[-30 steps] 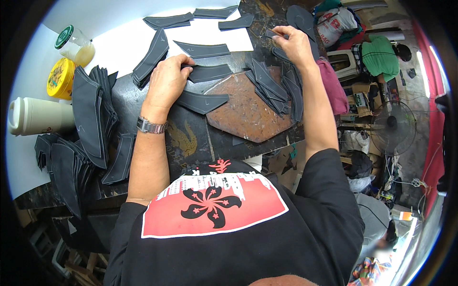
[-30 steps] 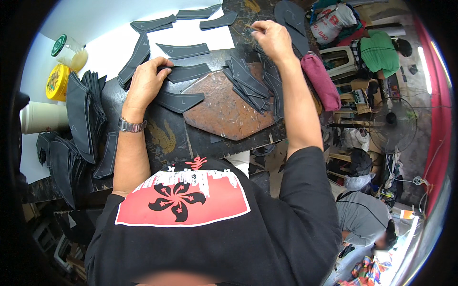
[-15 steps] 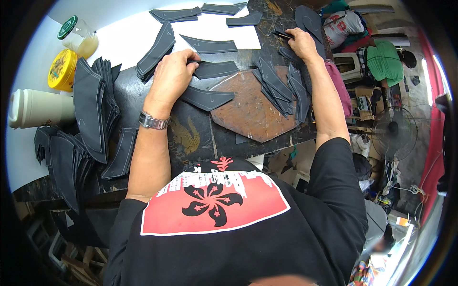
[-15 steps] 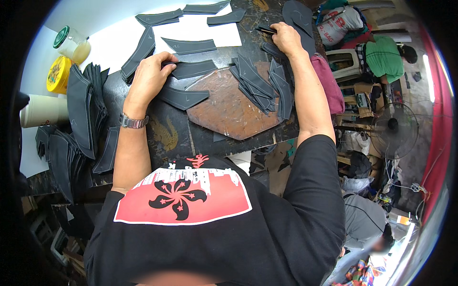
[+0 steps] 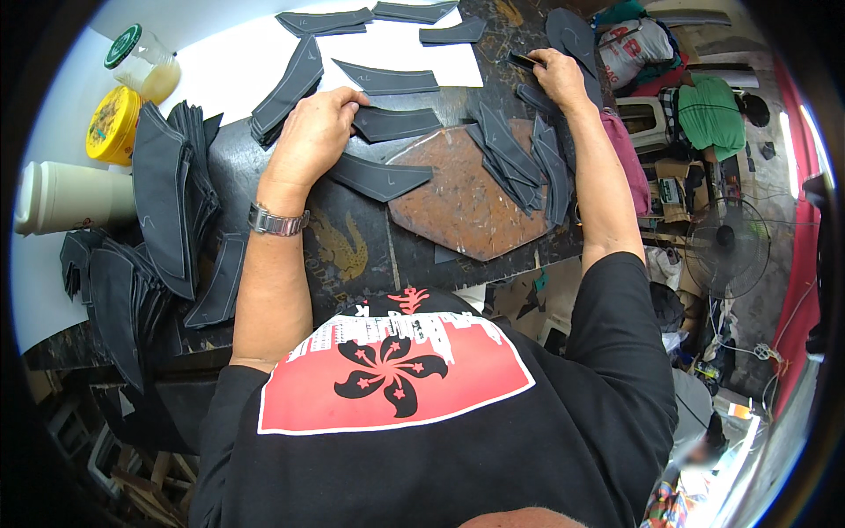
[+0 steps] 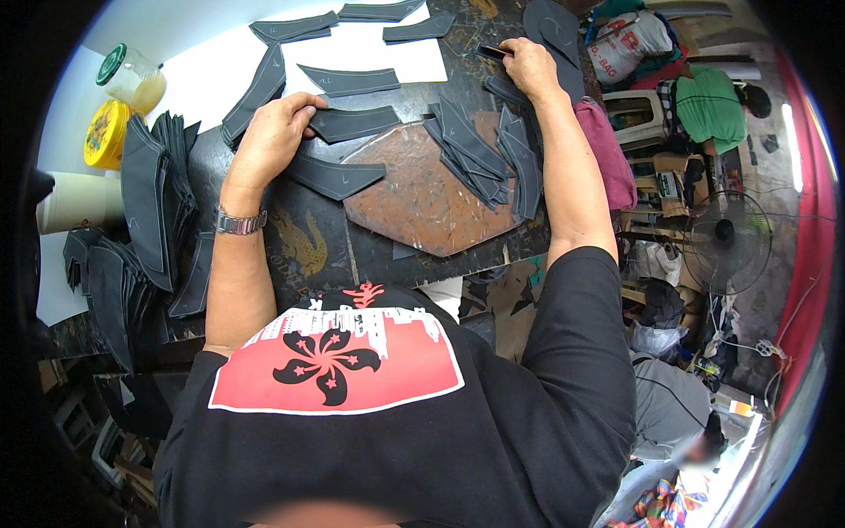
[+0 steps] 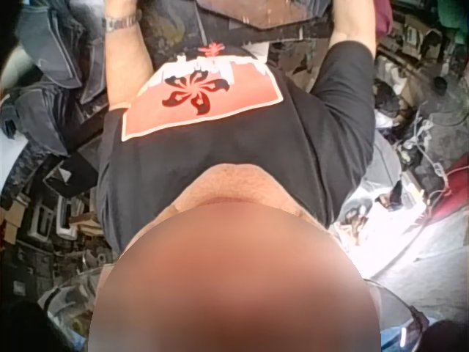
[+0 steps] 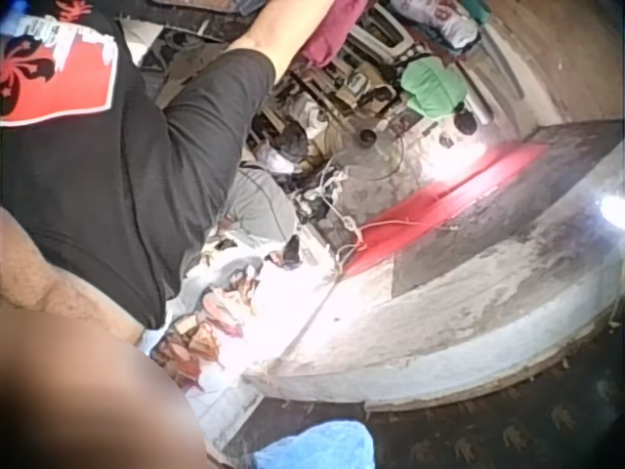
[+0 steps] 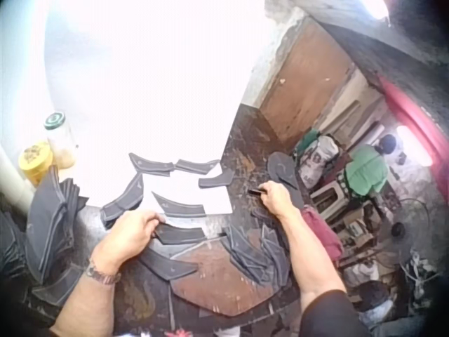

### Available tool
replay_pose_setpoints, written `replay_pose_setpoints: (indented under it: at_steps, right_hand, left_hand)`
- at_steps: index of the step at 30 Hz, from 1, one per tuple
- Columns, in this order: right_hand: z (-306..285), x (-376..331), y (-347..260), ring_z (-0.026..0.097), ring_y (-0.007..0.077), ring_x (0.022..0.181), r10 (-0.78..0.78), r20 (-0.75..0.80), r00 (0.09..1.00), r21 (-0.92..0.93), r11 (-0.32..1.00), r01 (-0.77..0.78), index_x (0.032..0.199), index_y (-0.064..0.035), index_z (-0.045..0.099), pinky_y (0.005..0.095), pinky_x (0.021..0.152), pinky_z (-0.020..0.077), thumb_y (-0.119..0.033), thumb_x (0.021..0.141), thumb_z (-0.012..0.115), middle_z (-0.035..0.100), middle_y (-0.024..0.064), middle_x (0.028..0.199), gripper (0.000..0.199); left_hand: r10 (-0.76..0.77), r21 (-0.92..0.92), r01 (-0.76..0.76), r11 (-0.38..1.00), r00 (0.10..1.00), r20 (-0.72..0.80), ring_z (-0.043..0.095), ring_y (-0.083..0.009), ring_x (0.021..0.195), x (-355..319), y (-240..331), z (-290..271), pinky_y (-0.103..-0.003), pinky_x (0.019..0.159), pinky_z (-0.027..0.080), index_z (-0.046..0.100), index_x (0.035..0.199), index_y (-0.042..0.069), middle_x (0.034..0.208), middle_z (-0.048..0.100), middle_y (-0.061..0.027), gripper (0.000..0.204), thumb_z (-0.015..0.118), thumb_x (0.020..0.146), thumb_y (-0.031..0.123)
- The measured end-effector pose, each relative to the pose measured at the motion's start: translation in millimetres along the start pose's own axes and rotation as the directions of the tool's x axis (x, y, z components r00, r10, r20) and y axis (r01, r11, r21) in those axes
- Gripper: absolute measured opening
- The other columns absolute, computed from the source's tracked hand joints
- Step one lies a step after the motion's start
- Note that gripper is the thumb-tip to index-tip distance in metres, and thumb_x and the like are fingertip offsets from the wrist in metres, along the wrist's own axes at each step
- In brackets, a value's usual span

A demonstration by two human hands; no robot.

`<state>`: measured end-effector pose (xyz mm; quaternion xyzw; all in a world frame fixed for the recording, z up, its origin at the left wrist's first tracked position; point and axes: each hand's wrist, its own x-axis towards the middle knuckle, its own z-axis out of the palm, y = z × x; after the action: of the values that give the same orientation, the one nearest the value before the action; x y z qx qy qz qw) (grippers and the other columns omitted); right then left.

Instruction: The person repeatedly picks up small black fabric pieces from a worktable, turns them over, and places them into separate piles. The person handles the pieces one at a time, occasionally shifting stacks to reach more items.

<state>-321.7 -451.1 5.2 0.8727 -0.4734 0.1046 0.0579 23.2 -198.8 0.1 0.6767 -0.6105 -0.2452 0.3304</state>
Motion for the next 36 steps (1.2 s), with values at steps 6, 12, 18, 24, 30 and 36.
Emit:
replay_pose_setpoints:
  at_steps: [6,12,18,24,30,36]
  right_hand:
    - [1.2,0.1,1.4,0.067,0.0342,0.099,-0.002,0.017,1.000,0.020,1.000,0.002,0.110,-0.0149,0.074,0.0435,0.088,0.0528,-0.022,0.086,0.067,0.072,0.0116,0.105,0.026]
    - [1.7,-9.0,4.5,0.067,0.0352,0.098,-0.022,-0.025,0.999,0.024,0.999,0.023,0.111,-0.0147,0.073,0.0442,0.088,0.0524,-0.022,0.088,0.064,0.072,0.0123,0.106,0.026]
    - [8.0,-5.6,6.0,0.067,0.0365,0.097,0.074,-0.038,0.997,0.089,0.994,-0.070,0.111,-0.0134,0.072,0.0446,0.084,0.0526,-0.025,0.091,0.062,0.072,0.0151,0.102,0.025]
    - [8.8,-9.6,11.1,0.068,0.0362,0.093,0.124,-0.061,0.990,0.195,0.975,-0.110,0.111,-0.0124,0.072,0.0420,0.080,0.0530,-0.027,0.092,0.063,0.072,0.0164,0.099,0.025]
    - [5.0,-13.6,18.0,0.071,0.0231,0.087,0.234,0.040,0.971,0.394,0.890,-0.230,0.112,-0.0082,0.073,0.0345,0.080,0.0522,-0.020,0.088,0.069,0.073,0.0168,0.093,0.027]
    - [-6.3,-22.6,20.4,0.070,0.0208,0.095,0.171,0.062,0.983,0.352,0.918,-0.182,0.114,-0.0080,0.074,0.0294,0.089,0.0504,-0.011,0.084,0.069,0.075,0.0115,0.103,0.030]
  left_hand:
    - [0.031,0.023,-0.030,0.999,0.999,-0.010,0.068,-0.0199,0.073,-1.6,-0.8,0.3,-0.033,0.073,0.054,0.070,0.112,0.001,0.085,0.071,-0.0133,0.023,0.055,0.096,0.010]
    - [0.009,0.016,-0.009,1.000,1.000,-0.002,0.069,-0.0322,0.084,-3.0,3.9,-2.5,-0.040,0.079,0.054,0.072,0.105,0.004,0.089,0.072,-0.0181,0.021,0.058,0.093,0.013]
    - [0.034,0.012,-0.034,0.999,0.999,-0.030,0.070,-0.0356,0.088,-5.7,8.1,-5.1,-0.041,0.082,0.054,0.072,0.104,0.004,0.091,0.072,-0.0194,0.019,0.063,0.090,0.013]
    - [-0.012,0.060,0.011,0.998,1.000,0.020,0.071,-0.0322,0.088,-4.3,8.8,-6.1,-0.037,0.081,0.053,0.071,0.107,0.002,0.095,0.073,-0.0186,0.021,0.064,0.091,0.014]
    - [-0.019,0.074,0.019,0.997,1.000,0.009,0.070,-0.0331,0.089,-5.0,10.8,-4.6,-0.039,0.080,0.053,0.072,0.103,0.003,0.094,0.072,-0.0182,0.020,0.065,0.090,0.016]
    - [0.009,0.067,-0.009,0.998,1.000,0.004,0.070,-0.0341,0.090,-5.2,10.4,-4.9,-0.041,0.081,0.053,0.073,0.101,0.004,0.095,0.073,-0.0177,0.019,0.067,0.088,0.016]
